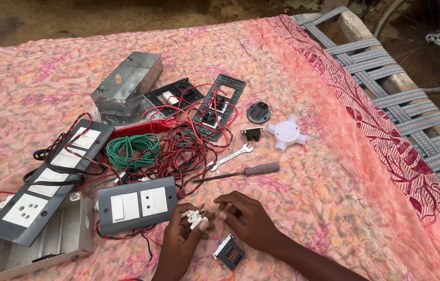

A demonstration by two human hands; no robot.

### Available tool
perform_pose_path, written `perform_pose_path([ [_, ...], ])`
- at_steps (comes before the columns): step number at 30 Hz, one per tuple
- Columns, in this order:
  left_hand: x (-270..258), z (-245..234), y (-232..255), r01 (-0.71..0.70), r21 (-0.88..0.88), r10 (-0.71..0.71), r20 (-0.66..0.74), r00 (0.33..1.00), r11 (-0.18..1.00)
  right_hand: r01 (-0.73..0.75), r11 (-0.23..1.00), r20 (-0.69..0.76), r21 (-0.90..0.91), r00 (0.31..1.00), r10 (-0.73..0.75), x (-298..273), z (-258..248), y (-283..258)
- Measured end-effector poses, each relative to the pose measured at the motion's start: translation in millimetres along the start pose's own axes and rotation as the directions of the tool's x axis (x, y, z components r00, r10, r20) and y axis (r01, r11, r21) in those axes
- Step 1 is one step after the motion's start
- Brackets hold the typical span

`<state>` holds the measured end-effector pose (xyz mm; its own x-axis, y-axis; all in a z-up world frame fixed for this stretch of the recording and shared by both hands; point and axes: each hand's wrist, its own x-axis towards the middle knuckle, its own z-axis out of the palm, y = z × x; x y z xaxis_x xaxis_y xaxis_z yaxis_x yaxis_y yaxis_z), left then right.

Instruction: The person wires electrical sockets by hand using a screwdriver, inserting wires into the terminals and tightening the screws to secure them.

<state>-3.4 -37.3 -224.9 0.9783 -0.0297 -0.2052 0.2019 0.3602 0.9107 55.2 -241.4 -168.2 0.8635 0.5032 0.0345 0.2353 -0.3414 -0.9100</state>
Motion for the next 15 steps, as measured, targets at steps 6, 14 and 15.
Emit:
perform_pose_path([
  [6, 1, -1, -2, -0.045, 0.025, 0.044, 0.037, 0.998, 0.999, 0.158, 0.703, -0.144, -0.693, 0.925, -0.350, 11, -7, 8],
  [14, 5, -1, 0, -0.038, 0.048, 0.039, -0.017, 0.999, 0.998, 0.060, 0.601, -0.112, -0.797, 0.963, -0.245, 17, 0, 15],
  [15, 4, 1, 0, -0.044, 0.035, 0.045, -0.027, 0.999, 0.998, 0.042, 0.601, -0.120, -0.798, 0.966, -0.227, 14, 1, 14],
])
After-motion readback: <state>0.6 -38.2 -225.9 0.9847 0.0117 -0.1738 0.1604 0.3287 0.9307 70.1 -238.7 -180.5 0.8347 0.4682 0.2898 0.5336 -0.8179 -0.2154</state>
